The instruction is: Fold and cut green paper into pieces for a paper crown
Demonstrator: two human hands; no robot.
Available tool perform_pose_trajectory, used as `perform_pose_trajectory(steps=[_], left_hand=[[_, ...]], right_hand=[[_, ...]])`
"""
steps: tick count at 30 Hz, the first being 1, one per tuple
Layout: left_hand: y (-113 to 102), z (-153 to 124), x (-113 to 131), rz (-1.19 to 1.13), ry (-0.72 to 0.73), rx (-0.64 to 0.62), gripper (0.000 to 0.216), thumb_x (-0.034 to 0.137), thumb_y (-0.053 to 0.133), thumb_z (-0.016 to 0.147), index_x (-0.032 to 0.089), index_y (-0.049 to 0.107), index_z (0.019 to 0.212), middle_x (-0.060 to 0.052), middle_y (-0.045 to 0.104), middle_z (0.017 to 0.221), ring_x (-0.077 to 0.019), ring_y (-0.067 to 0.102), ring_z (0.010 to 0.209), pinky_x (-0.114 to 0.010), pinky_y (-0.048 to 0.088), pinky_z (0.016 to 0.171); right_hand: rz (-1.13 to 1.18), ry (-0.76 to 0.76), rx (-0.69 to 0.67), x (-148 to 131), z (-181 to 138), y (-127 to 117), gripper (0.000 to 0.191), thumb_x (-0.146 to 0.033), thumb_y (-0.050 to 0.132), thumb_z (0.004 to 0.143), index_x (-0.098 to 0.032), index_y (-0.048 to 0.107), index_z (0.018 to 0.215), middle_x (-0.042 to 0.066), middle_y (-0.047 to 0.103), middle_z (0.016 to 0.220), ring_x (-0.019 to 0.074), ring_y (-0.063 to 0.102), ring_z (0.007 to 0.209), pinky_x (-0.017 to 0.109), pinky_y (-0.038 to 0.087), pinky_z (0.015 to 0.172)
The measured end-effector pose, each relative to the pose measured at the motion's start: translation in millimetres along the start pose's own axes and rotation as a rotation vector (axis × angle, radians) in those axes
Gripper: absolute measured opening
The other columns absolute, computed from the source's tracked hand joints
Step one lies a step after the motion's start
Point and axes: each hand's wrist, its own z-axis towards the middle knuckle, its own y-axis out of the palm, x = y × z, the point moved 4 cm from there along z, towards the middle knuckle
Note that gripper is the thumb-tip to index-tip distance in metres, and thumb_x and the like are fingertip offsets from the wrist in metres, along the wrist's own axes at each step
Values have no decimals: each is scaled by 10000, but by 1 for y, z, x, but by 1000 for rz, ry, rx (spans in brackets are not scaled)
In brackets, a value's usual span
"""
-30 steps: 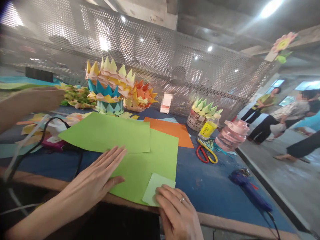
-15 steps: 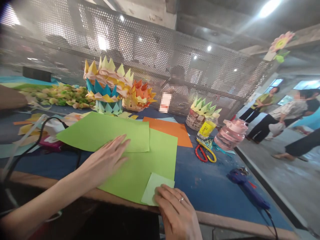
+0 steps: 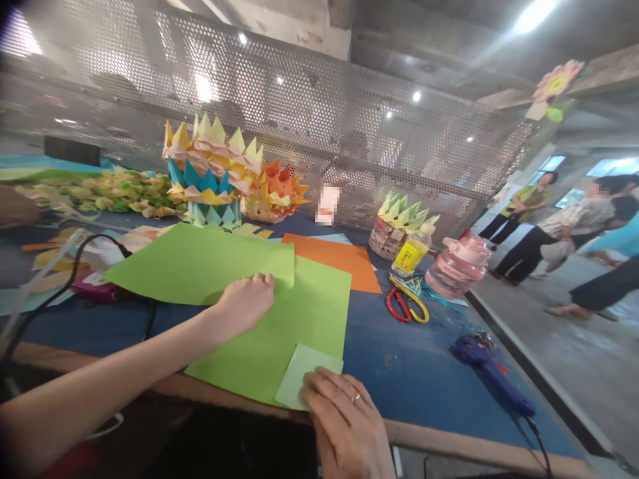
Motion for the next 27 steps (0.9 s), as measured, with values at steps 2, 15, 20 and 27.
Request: perform_pose_trajectory(steps=[2, 15, 20, 27], left_hand=[[-2, -1, -2, 9, 15, -1, 431, -91, 369, 794, -2, 593, 1152, -235, 670, 982, -302, 688, 867, -383, 546, 712], [-42, -6, -25, -102, -31, 233, 397, 14, 343, 838, 155, 633, 1070, -81, 719, 898, -252, 692, 783, -307, 464, 601], [-26, -5, -26, -67, 12, 151, 345, 16, 366, 815, 146, 654, 951, -87, 718, 854, -238, 685, 739, -284, 424, 561], [-22, -9, -30, -72, -30, 193, 289, 179, 357, 916, 165, 631, 825, -81, 712, 782, -245, 676, 712, -283, 416, 568]], right_hand=[[-1, 5, 4, 1, 0, 0, 237, -108, 515, 866, -192, 667, 1028, 45, 739, 1035, 155, 682, 1004, 252, 546, 863], [10, 6, 4, -1, 1, 0, 259, -83, 505, 856, -195, 667, 1024, 51, 741, 1029, 168, 687, 996, 264, 562, 841], [-5, 17, 6, 0, 3, -1, 235, -118, 523, 864, -213, 660, 1030, 45, 745, 1012, 165, 696, 969, 251, 551, 850], [94, 91, -24, 4, 4, -10, 415, -424, 563, 888, -168, 576, 1214, 93, 704, 1114, 218, 655, 1053, 316, 535, 913]])
